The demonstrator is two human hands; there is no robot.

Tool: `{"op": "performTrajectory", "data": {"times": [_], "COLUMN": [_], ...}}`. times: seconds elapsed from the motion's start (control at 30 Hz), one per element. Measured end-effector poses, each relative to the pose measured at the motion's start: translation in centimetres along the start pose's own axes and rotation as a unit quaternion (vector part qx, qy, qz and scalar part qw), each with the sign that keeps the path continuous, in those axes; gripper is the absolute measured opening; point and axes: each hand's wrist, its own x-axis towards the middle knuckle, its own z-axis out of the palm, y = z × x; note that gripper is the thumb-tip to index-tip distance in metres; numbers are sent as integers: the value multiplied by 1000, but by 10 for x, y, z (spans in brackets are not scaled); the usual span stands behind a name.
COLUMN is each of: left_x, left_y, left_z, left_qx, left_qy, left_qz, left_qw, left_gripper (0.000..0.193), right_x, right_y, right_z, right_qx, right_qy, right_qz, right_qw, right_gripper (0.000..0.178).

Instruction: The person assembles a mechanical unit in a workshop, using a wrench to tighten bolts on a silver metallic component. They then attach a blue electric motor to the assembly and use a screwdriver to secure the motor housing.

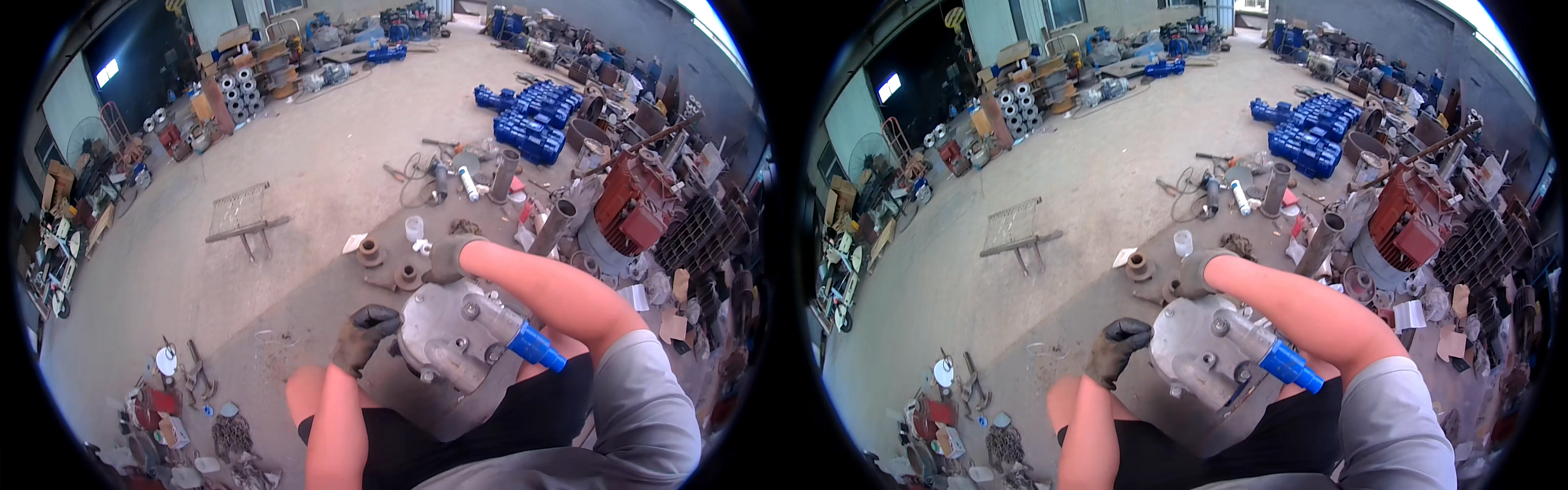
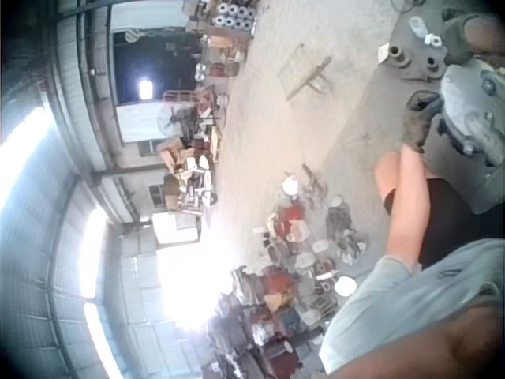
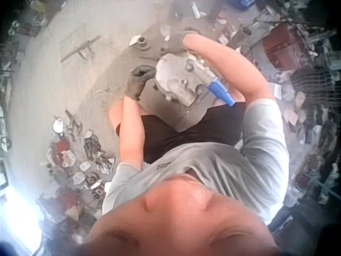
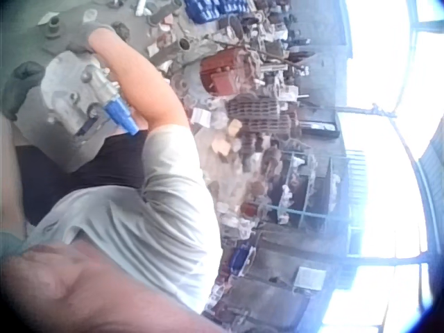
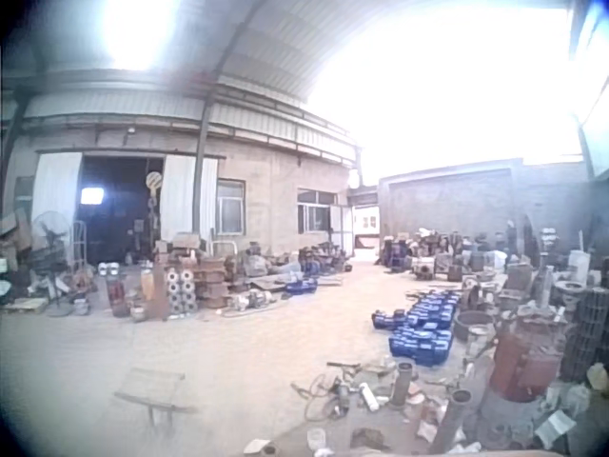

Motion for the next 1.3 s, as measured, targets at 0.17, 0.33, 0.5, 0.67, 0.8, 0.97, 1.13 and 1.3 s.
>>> {"op": "performTrajectory", "data": {"times": [0.17, 0.33, 0.5, 0.67, 0.8, 0.97, 1.13, 1.3], "left_x": [0, 1, 0, 1, -2, -3, -3, -3], "left_y": [10, 11, 2, -2, 6, 14, 14, 9], "left_z": [-1, 0, 1, 2, 3, 5, 5, 4], "left_qx": [20, 3, -70, -46, -55, -59, -51, -51], "left_qy": [-18, -20, -35, -18, -9, -11, 4, 5], "left_qz": [-5, -17, -29, -7, -25, -61, -51, -42], "left_qw": [1000, 1000, 997, 999, 998, 996, 997, 998], "left_gripper": [16, 15, 20, 27, 25, 21, 25, 26], "right_x": [-3, -1, 3, 2, -5, 1, 3, -2], "right_y": [-11, -13, -4, -10, -7, -10, -16, 3], "right_z": [8, 13, 13, 21, 11, 19, 12, 10], "right_qx": [13, -31, 6, 3, 6, -30, -35, 66], "right_qy": [32, 53, 49, 90, 64, 97, 88, 72], "right_qz": [43, 35, 29, 55, 40, 47, 71, 3], "right_qw": [999, 997, 998, 994, 997, 994, 993, 995], "right_gripper": [70, 67, 65, 67, 65, 60, 63, 63]}}
